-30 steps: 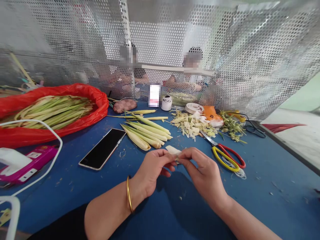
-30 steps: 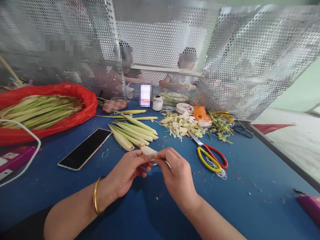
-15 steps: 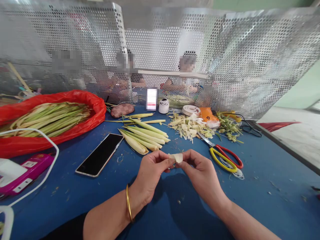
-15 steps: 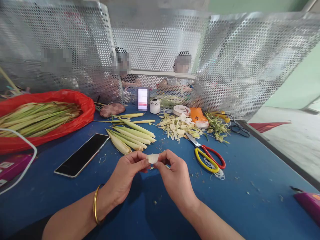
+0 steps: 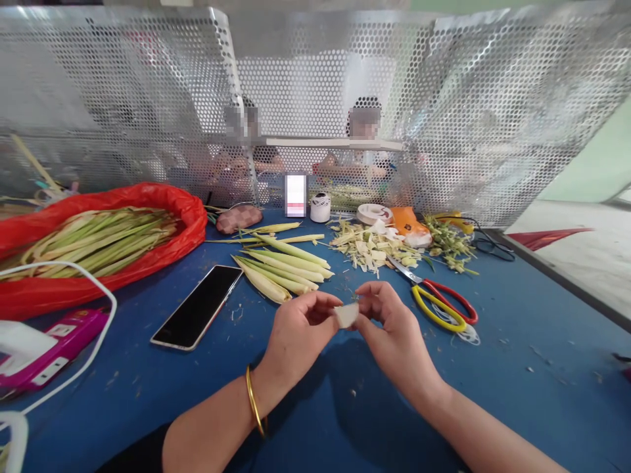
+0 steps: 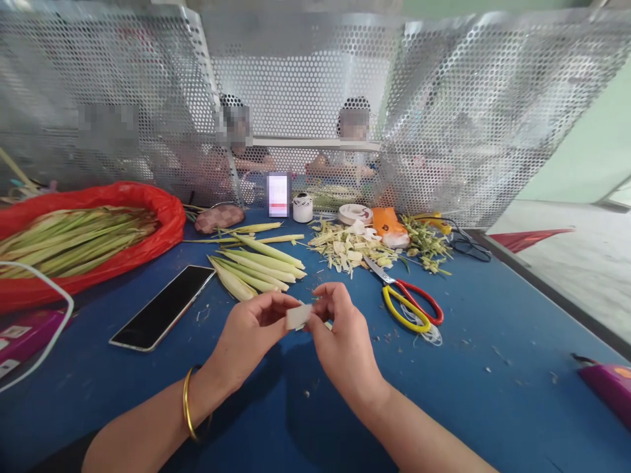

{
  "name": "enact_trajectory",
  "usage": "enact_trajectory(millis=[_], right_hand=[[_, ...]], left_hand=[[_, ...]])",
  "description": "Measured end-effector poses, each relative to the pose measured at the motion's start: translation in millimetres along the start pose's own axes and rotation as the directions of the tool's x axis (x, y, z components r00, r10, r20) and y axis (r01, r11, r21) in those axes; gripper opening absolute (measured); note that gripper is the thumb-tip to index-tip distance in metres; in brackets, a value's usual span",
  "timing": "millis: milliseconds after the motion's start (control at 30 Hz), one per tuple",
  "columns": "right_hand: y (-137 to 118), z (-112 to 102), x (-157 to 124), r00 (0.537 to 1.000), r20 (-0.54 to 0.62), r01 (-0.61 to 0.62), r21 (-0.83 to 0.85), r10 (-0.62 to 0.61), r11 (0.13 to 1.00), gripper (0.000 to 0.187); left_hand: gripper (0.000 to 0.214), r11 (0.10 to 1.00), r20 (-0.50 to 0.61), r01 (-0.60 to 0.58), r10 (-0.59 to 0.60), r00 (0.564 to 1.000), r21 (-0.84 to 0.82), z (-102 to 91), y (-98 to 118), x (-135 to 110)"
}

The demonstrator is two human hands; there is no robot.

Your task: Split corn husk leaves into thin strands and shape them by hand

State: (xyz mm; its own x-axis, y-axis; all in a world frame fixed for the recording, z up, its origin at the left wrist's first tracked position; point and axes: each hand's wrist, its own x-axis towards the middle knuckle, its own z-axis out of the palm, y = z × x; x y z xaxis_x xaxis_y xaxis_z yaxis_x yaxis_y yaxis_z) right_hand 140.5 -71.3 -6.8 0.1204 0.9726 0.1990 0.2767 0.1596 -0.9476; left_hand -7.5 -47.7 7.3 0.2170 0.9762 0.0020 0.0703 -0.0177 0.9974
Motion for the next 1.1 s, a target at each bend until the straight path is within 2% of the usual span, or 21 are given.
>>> enact_trajectory(millis=[67, 133, 267, 400, 533, 667, 833, 967, 1100], right_hand=[[0, 0, 0, 1.0, 0.011, -0.005, -0.005, 0.005, 1.0, 0.026], [-1, 0, 1, 1.0, 0.021, -0.015, 0.003, 0.015, 1.0, 0.025], [-4, -1, 2, 1.0, 0.02, -0.018, 0.001, 0.018, 1.0, 0.017], [-2, -2, 1, 0.997, 0.028, 0.076, -0.098, -0.074, 0.992, 0.015], [1, -4, -2, 0.98, 0.052, 0.201, -0.228, -0.194, 0.953, 0.006], [2, -5, -3, 0.952, 0.083, 0.305, -0.275, -0.293, 0.912, 0.002], [-1, -6, -2, 0.938, 0.1, 0.347, -0.291, -0.333, 0.891, 0.011], [-6, -7, -1, 0.954, 0.079, 0.301, -0.236, -0.29, 0.924, 0.014], [-9, -7, -1, 0.985, 0.06, 0.172, -0.197, -0.163, 0.965, 0.012]], left_hand=[[0.015, 0.999, 0.016, -0.005, 0.004, 1.0, 0.037, -0.5, 0, 1], [0.015, 0.999, 0.008, 0.043, -0.043, 0.999, 0.006, -0.9, 1, 2], [0.02, 0.943, 0.026, 0.243, -0.244, 0.969, -0.227, -1.7, 0, 4], [0.021, 0.848, 0.086, 0.366, -0.362, 0.928, -0.383, -2.4, -1, 5], [0.022, 0.804, 0.103, 0.402, -0.4, 0.911, -0.437, -2.4, -1, 5], [0.024, 0.807, 0.112, 0.401, -0.393, 0.913, -0.432, -1.6, 1, 5], [0.02, 0.853, 0.068, 0.336, -0.338, 0.939, -0.399, 0.4, 1, 4], [0.017, 0.94, -0.004, 0.191, -0.2, 0.98, -0.283, 2.4, 0, 1], [0.007, 0.983, -0.039, 0.077, -0.084, 0.996, -0.168, 3.5, 1, -1]])
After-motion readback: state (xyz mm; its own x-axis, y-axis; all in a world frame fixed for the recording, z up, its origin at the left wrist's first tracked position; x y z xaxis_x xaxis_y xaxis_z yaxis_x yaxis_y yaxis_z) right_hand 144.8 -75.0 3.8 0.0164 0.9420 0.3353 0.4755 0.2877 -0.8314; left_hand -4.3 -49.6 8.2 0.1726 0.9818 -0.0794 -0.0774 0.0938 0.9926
